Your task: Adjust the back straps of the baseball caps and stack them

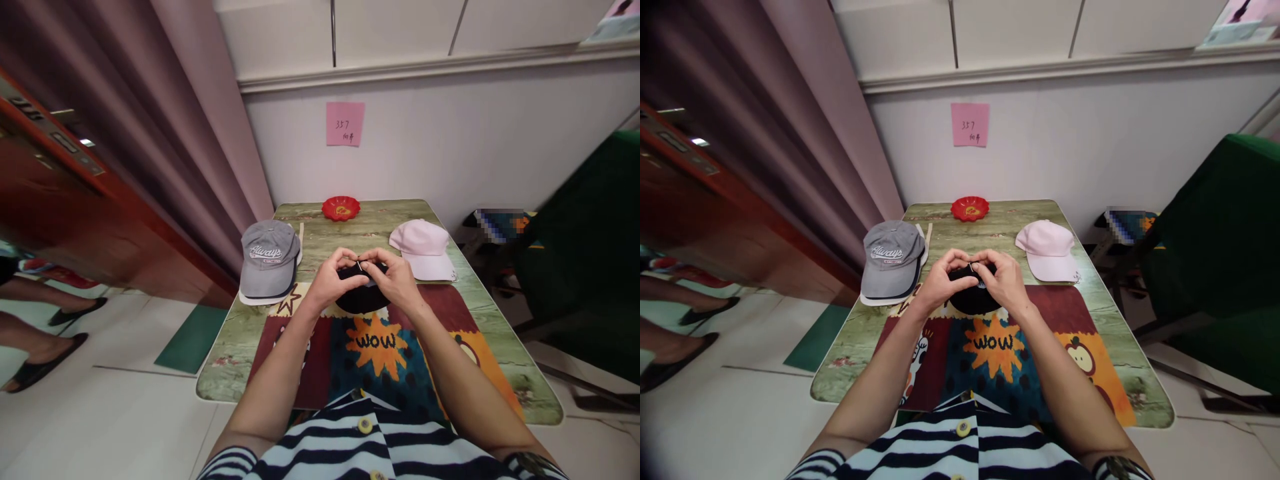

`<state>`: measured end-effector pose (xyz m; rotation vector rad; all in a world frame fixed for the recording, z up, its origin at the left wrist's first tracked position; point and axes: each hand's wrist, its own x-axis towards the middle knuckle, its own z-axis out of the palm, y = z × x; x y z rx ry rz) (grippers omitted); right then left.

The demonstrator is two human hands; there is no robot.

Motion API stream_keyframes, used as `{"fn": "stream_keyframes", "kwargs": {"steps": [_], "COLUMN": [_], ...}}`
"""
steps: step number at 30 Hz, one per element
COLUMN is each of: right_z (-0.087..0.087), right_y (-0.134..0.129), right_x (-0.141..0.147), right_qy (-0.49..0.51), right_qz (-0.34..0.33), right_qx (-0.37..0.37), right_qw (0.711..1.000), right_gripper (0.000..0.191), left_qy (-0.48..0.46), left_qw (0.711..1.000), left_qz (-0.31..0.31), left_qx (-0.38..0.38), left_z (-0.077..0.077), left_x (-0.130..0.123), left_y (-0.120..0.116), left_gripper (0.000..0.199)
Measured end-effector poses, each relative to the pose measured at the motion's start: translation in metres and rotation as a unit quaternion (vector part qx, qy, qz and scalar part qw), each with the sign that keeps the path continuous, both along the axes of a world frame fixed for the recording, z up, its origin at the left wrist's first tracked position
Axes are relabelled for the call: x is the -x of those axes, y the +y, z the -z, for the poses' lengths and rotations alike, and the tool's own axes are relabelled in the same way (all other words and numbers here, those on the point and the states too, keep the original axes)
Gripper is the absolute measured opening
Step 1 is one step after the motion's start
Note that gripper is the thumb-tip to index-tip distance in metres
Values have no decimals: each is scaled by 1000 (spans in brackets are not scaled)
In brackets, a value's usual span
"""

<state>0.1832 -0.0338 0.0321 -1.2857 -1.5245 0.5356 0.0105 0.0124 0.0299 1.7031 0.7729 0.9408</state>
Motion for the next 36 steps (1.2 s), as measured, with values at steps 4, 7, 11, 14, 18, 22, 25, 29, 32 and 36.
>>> {"fn": "stream_keyframes", "kwargs": {"steps": [4,7,11,14,18,22,25,29,32,36], "right_z": [-1,2,10,15,17,14,16,33,45,44], "right_y": [-1,1,4,6,6,3,4,15,20,13], "right_x": [5,6,4,4,3,-6,-17,-31,-34,-35], "right_qy": [-37,-30,114,207,238,92,-12,37,200,292], "right_qz": [4,-6,-82,-129,-125,-91,-91,17,105,6], "right_qx": [-33,-35,21,75,106,85,52,66,101,88], "right_qw": [999,999,990,967,957,988,994,997,969,952], "right_gripper": [15,14,18,22,22,34,32,40,45,44], "left_qy": [38,43,-5,-53,-79,-71,-85,-97,-138,-205], "left_qw": [994,990,996,998,996,997,994,992,985,968], "left_qz": [-52,-75,-66,-38,-17,-34,-62,-78,-95,-122], "left_qx": [-89,-114,-53,4,26,19,20,29,45,82], "left_z": [-1,-2,1,4,3,1,-1,-4,-6,-12], "left_x": [-4,-3,-1,0,1,5,11,18,17,11], "left_y": [-4,-4,-2,0,1,5,10,14,15,19], "left_gripper": [23,19,27,32,33,31,33,30,30,35]}}
